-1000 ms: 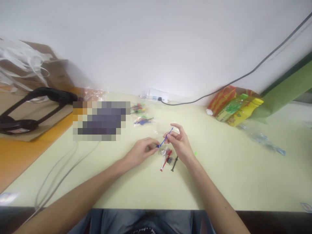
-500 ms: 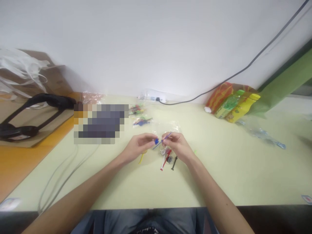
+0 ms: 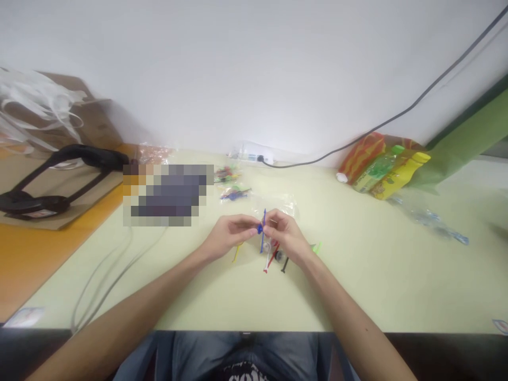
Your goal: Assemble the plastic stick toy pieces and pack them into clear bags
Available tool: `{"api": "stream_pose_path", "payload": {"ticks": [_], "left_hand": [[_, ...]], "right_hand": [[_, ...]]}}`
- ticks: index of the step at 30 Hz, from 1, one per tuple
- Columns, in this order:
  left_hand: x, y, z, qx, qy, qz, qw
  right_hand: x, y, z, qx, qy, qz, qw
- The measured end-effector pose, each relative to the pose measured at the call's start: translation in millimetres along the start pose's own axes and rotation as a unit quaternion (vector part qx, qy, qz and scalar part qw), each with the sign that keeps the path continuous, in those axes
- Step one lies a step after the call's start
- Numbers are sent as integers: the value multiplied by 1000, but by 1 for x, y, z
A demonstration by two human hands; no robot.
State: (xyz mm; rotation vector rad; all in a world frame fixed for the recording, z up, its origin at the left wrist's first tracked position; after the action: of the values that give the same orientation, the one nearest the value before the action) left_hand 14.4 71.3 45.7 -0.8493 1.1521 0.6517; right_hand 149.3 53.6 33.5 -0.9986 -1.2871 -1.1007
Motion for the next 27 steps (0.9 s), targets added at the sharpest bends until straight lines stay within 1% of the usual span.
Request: {"api": "stream_pose_path", "payload": {"ticks": [4, 8, 12, 14, 16, 17, 19, 21, 24, 25, 27], "left_hand": [[-1, 0, 1, -9, -7, 26, 1000], [-8, 5, 4, 0, -40, 73, 996], [-16, 11, 4, 13, -62, 177, 982], [-21, 11, 1, 27, -71, 226, 971], [-25, 5, -1, 61, -86, 270, 957], [-25, 1, -2, 83, -92, 295, 947], [-23, -5, -3, 119, -100, 353, 923], [-18, -8, -3, 145, -100, 402, 899], [-10, -10, -3, 172, -96, 436, 878], [-9, -10, -3, 177, -94, 439, 876], [-8, -9, -4, 179, -92, 442, 874]], "right_hand": [[5, 0, 2, -10, 19, -37, 999], [13, 5, 6, -26, 70, -73, 995], [19, 24, 3, -69, 96, -105, 987], [23, 36, -2, -99, 105, -154, 978], [29, 42, -7, -109, 128, -243, 955], [32, 41, -9, -101, 145, -294, 939], [34, 33, -12, -69, 177, -387, 902], [31, 21, -13, -23, 194, -461, 866], [21, 7, -14, 37, 197, -536, 820], [18, 4, -14, 51, 197, -550, 810], [14, 2, -15, 64, 195, -565, 799]]}}
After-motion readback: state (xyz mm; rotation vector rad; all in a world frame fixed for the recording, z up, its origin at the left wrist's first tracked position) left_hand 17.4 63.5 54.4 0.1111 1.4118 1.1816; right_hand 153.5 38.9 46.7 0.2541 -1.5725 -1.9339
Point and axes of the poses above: each hand's wrist, its own z-axis towards the middle knuckle, its own y-axis out of the back of the hand, x = y × z, the point moved 9 cm from there along z, towards the middle knuckle, and after that the axes turned 15 degrees about -z, right-handed, at the moved point
